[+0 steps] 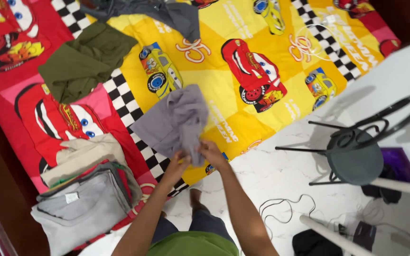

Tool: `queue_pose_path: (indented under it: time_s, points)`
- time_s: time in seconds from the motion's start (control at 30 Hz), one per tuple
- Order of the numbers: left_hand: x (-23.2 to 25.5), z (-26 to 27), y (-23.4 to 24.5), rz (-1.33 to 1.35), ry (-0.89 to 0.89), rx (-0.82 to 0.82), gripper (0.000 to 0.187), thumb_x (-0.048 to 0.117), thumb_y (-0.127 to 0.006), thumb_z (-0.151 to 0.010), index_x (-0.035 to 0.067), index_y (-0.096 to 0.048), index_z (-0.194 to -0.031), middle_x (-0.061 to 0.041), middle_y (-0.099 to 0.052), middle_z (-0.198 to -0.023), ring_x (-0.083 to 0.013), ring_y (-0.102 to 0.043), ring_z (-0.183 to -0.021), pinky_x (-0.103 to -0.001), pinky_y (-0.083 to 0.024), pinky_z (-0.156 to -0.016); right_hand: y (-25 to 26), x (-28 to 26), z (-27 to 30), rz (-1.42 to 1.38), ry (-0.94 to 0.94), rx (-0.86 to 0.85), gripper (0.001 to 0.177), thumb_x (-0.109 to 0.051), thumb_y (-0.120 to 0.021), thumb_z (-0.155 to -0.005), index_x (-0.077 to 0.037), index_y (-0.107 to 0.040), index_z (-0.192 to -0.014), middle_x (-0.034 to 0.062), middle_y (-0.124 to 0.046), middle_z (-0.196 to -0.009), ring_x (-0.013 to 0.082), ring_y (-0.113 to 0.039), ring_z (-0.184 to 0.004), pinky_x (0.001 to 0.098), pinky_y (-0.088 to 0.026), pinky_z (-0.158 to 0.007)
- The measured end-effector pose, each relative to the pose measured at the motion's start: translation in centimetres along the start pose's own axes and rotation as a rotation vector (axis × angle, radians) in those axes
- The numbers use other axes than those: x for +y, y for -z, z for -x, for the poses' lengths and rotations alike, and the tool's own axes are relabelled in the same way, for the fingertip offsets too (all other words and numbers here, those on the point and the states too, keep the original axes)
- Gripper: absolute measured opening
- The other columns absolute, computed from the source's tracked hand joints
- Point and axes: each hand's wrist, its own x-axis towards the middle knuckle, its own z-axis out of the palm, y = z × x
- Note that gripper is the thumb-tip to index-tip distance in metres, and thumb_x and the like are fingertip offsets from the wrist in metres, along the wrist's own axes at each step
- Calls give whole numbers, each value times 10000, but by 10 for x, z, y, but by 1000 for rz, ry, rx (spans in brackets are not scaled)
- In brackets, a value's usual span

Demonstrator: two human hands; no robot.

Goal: Fold a grey t-shirt on an ironing board and place it on a bed.

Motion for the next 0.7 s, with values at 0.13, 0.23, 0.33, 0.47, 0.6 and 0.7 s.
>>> queue_pose_path:
  time_s: [0.13,0.23,0.33,0.47,0.6,0.7]
  points:
    - [108,44,7,640,269,-165,553,341,-636,-949,60,-519,-1411,-110,-612,-1357,-230,-605,-1205,-380,-506,-997,-10,-36,106,-35,20,-315,298,-193,-797,-1042,61,-646,-1083,37,-551,-956,128,-510,-907,290,-466,-772]
    - [72,35,-13,527,297,-254,479,240,-686,-967,-102,-593,-1290,-267,-643,-1164,-363,-645,-1032,-453,-556,-873,-45,-79,178,-112,-57,-98,426,-233,-747,-912,-44,-660,-1284,2,-696,-1067,102,-620,-981,270,-532,-852]
    - [53,63,-43,328,-46,-276,401,269,-672,-969,-57,-640,-1200,-123,-700,-1104,-201,-655,-966,-339,-538,-842,-85,-89,233,-307,197,220,670,-177,-748,-885,-118,-414,-1463,-78,-534,-1394,42,-484,-1305,284,-490,-1046]
    - [61,142,-64,-322,-235,-495,482,392,-561,-1083,-84,-621,-1035,-105,-627,-892,-191,-615,-879,-329,-486,-768,-120,-6,271,-380,280,831,490,-154,-717,-989,6,-443,-1363,81,-547,-1246,184,-508,-1126,363,-455,-948]
    - [74,187,-78,-350,-196,-850,527,453,-532,-1084,-24,-676,-912,-46,-562,-735,-184,-535,-746,-338,-467,-695,-114,14,336,-907,688,1014,174,-204,-557,-1181,-37,-511,-1173,81,-620,-1115,167,-602,-1047,362,-502,-994]
    - [71,205,-101,-89,-60,-1143,489,438,-546,-1023,-1,-752,-963,-91,-780,-921,-178,-706,-892,-294,-526,-876,-119,-159,421,-1102,536,1296,253,-258,-405,-973,-100,-561,-1094,14,-680,-1037,105,-650,-969,299,-533,-921]
